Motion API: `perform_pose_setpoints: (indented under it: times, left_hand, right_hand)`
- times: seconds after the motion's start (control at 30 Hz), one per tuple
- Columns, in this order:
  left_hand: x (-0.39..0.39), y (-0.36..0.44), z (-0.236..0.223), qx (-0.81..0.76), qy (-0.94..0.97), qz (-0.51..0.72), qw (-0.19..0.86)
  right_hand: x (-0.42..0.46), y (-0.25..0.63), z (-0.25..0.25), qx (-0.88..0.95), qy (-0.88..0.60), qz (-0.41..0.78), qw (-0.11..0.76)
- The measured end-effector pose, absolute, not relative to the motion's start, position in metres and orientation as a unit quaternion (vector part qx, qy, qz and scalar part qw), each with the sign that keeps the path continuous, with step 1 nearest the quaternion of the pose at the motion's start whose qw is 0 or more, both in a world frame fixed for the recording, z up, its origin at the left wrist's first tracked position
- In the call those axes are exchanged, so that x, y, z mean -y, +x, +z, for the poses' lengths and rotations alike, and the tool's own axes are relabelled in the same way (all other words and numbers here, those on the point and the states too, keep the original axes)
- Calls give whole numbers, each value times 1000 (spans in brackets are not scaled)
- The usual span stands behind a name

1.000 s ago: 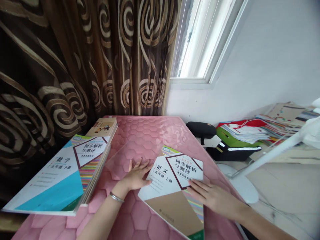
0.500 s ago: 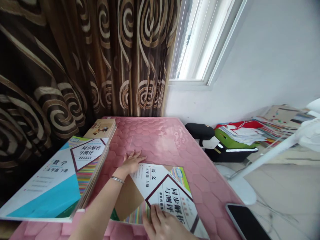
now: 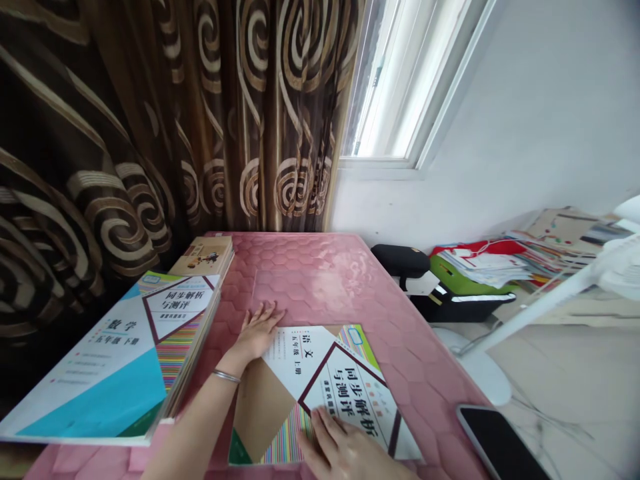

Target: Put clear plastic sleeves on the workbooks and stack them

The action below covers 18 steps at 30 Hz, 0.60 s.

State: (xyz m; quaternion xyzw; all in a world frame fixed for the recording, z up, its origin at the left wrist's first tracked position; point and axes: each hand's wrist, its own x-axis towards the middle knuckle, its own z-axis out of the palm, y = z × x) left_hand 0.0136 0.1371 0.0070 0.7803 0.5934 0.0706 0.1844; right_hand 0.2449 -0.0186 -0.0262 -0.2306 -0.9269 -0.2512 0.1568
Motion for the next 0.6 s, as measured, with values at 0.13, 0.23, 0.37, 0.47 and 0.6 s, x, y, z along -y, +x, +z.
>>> perform_pose_setpoints:
  times: [0.13, 0.23, 0.37, 0.47, 0.6]
  left_hand:
    - [-132, -3, 2, -605, 757, 181, 165]
    - [-124, -18, -4, -643, 710, 253, 133]
    - [-114, -28, -12, -667, 659, 331, 108]
    - [-113, -29, -16, -666, 641, 369, 96]
    - [-114, -30, -21, -662, 642, 378, 76]
  right_hand:
    - [13, 241, 5, 950, -282, -82, 109]
    - [-1, 238, 36, 943, -313, 81, 74]
    - [-30, 227, 52, 919, -351, 163, 78]
    - [-48, 215, 42, 898, -394, 191, 29]
    - [-54, 207, 29, 889, -412, 202, -9]
